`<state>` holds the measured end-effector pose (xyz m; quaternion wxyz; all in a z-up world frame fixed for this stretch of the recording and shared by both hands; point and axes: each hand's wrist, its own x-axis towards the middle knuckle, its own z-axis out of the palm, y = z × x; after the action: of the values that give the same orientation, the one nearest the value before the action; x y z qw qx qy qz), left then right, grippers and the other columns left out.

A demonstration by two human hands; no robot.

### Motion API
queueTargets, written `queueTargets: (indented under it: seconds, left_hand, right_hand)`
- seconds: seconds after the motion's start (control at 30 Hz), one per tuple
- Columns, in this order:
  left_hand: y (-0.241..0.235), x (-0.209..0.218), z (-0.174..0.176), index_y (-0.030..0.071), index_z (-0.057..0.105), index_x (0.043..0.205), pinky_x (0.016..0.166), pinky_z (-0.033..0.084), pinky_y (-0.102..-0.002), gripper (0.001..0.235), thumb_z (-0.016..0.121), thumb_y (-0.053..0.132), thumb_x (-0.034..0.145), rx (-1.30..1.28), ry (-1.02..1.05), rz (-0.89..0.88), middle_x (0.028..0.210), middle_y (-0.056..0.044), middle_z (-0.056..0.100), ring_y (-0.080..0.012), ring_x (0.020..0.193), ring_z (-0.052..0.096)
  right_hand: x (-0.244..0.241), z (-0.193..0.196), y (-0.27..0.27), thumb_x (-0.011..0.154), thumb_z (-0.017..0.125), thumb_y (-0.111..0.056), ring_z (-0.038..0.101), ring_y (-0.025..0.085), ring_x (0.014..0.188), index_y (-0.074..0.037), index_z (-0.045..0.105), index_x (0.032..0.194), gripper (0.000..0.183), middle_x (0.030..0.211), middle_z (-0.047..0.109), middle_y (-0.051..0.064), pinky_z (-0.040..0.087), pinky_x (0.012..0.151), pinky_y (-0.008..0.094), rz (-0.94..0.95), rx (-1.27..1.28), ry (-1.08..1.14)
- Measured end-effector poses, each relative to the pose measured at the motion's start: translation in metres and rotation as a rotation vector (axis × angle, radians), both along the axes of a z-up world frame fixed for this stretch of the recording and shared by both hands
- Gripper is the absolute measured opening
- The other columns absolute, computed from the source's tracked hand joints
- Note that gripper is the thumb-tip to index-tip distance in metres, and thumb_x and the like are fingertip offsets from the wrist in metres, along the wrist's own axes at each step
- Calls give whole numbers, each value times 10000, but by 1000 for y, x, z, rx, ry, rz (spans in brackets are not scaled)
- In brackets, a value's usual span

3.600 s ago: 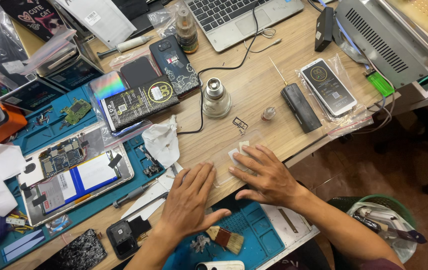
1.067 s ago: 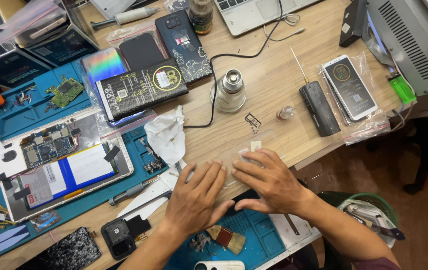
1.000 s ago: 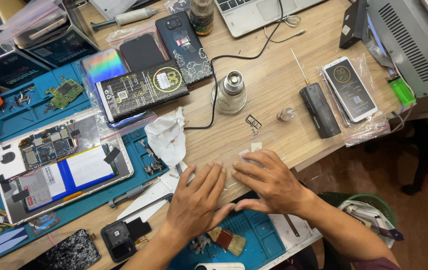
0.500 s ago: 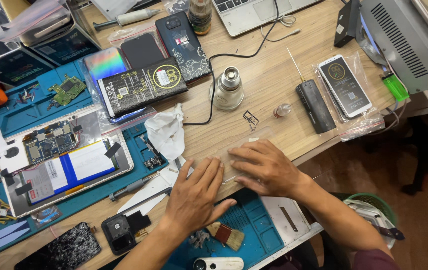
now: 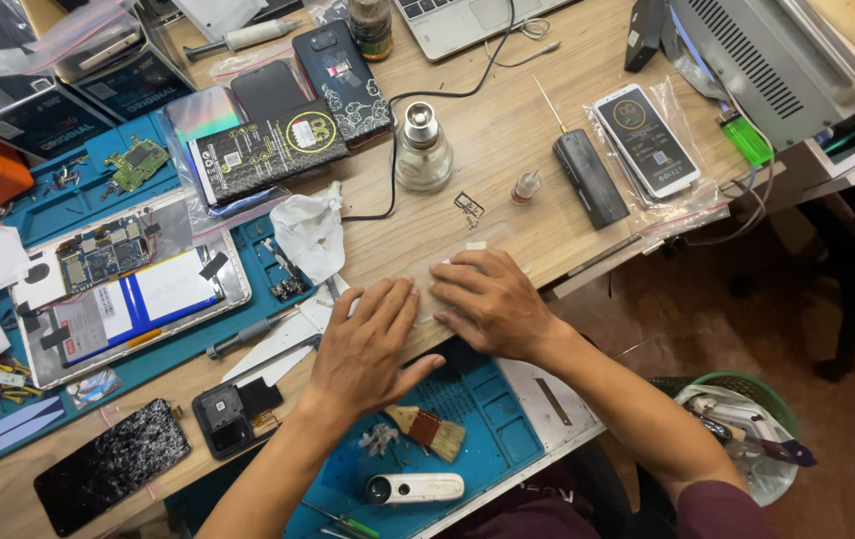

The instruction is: The person handles a small transparent plastic bag, peels off a label, and places it on the table. They then pick up a disassembled smartphone, remove the back cover, and place it on the table. The person continues to handle the phone and other small components on the cluttered workbench.

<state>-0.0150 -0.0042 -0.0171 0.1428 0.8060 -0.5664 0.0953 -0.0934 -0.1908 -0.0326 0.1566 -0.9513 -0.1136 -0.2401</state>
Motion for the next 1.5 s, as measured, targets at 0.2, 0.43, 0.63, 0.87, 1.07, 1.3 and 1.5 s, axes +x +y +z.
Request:
queueTargets:
  seconds: [0.2, 0.43, 0.63, 0.87, 1.07, 1.3, 1.5]
  left_hand:
    - [2, -3, 1, 51, 547, 1178, 949, 306, -408, 697, 492, 611, 768, 37, 10, 5, 1205, -117, 555, -224, 1153, 483]
    - [3, -2, 2, 56, 535, 1190, 959, 296, -406, 727, 498, 632, 749, 53, 30, -16, 1227, -113, 542, -221, 1166, 472]
    - [6, -2, -1, 70, 525, 1219, 990, 288, -404, 734, 477, 647, 769, 87, 50, -17, 1259, -106, 525, -221, 1195, 456]
    - [7, -1, -3, 61, 513, 1232, 1009, 295, -403, 741, 507, 632, 761, 48, 44, -27, 1279, -111, 511, -231, 1210, 452]
    - [8, 0, -3, 61, 510, 1240, 1018, 289, -407, 758, 501, 647, 759, 66, 55, -22, 1286, -114, 506, -232, 1214, 447]
    - [5, -1, 1, 55, 503, 1252, 1028, 271, -410, 779, 476, 663, 767, 90, 105, 1, 1286, -120, 507, -231, 1214, 447]
    - [5, -1, 0, 61, 489, 1266, 1025, 271, -408, 795, 458, 679, 766, 125, 96, 7, 1293, -116, 500, -227, 1219, 437]
  right_hand:
    - [-4, -6, 1, 854, 577, -296, 519, 231, 1039, -164, 625, 1004, 205, 1096, 599, 17, 392, 874, 381, -7, 29, -15]
    - [-6, -6, 2, 880, 545, -307, 508, 230, 1071, -166, 625, 1048, 233, 1130, 593, 23, 381, 911, 382, -22, 19, 5]
    - [-8, -7, 3, 881, 550, -310, 509, 233, 1091, -167, 629, 1041, 229, 1131, 594, 34, 380, 932, 385, -53, 28, 14]
    - [-7, -12, 2, 877, 547, -326, 511, 237, 1088, -175, 625, 1043, 237, 1129, 587, 29, 381, 944, 394, -53, 43, -14]
    - [-6, -11, 2, 872, 556, -326, 514, 239, 1088, -173, 629, 1037, 237, 1127, 591, 31, 378, 955, 399, -54, 50, -29]
    - [-5, -8, 1, 866, 563, -308, 516, 236, 1082, -159, 639, 1009, 219, 1111, 599, 30, 374, 955, 404, -31, 52, -26]
    - [-5, -8, 2, 863, 562, -291, 518, 230, 1082, -159, 644, 1016, 218, 1111, 605, 23, 373, 953, 399, -19, 50, -24]
